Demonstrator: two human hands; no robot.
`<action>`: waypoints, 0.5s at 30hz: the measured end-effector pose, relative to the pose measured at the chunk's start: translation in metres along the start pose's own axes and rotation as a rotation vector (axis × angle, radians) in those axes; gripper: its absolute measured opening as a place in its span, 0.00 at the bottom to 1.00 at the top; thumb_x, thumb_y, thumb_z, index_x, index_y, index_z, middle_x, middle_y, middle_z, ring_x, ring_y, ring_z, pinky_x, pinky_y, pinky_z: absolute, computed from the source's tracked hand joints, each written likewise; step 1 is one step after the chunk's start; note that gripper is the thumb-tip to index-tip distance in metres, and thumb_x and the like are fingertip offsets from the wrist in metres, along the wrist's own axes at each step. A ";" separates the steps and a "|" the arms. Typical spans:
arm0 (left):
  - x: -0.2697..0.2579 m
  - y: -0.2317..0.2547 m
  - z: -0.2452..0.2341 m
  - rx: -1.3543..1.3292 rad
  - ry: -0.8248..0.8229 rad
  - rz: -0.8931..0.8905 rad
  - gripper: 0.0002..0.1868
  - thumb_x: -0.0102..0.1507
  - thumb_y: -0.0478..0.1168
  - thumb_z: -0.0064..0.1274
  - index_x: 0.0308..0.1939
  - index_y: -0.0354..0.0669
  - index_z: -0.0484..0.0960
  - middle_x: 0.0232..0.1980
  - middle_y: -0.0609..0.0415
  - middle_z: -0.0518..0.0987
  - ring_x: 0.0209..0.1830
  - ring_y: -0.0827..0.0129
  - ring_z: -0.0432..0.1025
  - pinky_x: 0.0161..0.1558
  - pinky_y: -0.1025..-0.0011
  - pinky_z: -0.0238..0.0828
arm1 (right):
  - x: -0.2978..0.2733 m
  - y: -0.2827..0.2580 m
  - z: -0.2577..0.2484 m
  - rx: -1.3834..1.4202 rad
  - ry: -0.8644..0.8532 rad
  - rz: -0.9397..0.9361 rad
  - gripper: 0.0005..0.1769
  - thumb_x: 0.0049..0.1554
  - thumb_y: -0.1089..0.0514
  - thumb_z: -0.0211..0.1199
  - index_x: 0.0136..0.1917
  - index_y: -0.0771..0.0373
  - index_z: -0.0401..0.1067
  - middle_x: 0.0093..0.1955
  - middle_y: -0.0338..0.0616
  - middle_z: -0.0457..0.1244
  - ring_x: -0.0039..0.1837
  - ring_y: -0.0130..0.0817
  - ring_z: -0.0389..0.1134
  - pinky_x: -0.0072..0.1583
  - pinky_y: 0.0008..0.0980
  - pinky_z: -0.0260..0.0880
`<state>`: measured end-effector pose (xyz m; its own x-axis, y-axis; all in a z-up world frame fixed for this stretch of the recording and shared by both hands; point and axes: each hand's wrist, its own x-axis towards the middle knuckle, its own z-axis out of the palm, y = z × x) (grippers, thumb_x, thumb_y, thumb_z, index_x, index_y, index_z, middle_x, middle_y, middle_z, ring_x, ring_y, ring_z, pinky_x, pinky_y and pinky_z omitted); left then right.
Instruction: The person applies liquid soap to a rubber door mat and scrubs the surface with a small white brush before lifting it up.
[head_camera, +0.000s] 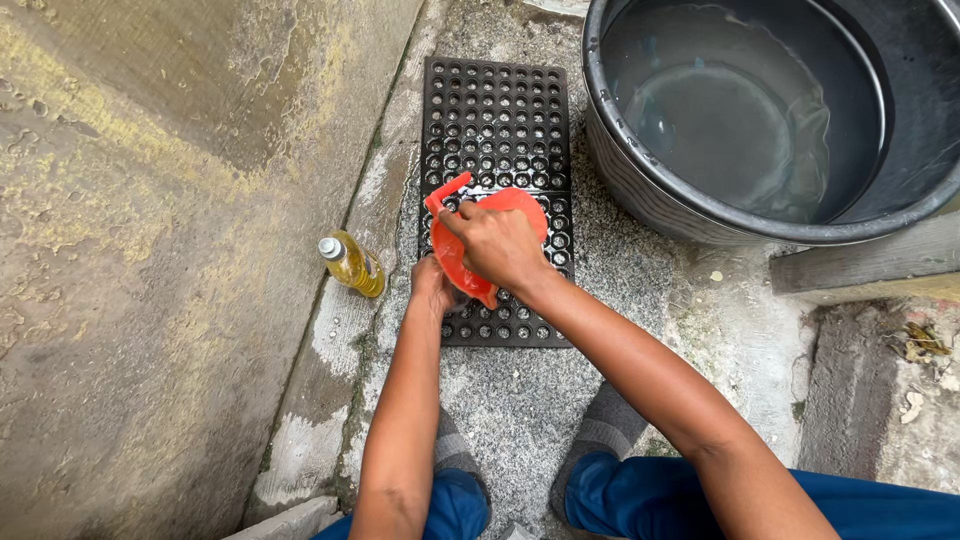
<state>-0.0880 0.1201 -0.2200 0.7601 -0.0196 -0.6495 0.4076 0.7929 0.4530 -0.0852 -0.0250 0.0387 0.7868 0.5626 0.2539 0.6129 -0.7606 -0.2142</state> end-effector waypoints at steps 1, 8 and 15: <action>-0.001 -0.004 -0.005 -0.070 -0.035 0.040 0.15 0.68 0.37 0.42 0.56 0.32 0.76 0.45 0.45 0.82 0.35 0.61 0.81 0.33 0.65 0.83 | 0.001 0.000 0.000 0.021 0.042 0.008 0.32 0.44 0.67 0.63 0.64 0.54 0.75 0.44 0.44 0.68 0.36 0.40 0.71 0.32 0.42 0.67; 0.012 0.026 0.029 0.467 0.259 0.311 0.11 0.68 0.36 0.45 0.42 0.32 0.82 0.36 0.48 0.82 0.22 0.70 0.73 0.18 0.67 0.63 | 0.032 0.016 -0.030 0.153 0.342 0.258 0.26 0.49 0.66 0.62 0.62 0.54 0.77 0.44 0.47 0.68 0.43 0.46 0.72 0.45 0.45 0.73; -0.093 0.125 0.138 0.654 -0.003 0.383 0.29 0.70 0.63 0.31 0.30 0.48 0.78 0.20 0.67 0.69 0.15 0.83 0.58 0.15 0.81 0.51 | 0.035 0.039 -0.040 0.538 0.477 0.574 0.26 0.53 0.67 0.60 0.66 0.59 0.72 0.50 0.48 0.72 0.43 0.36 0.75 0.49 0.38 0.76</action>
<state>-0.0373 0.1373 -0.0187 0.9100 0.1817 -0.3726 0.3314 0.2214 0.9171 -0.0364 -0.0479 0.0769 0.9407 -0.1390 0.3095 0.1826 -0.5616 -0.8070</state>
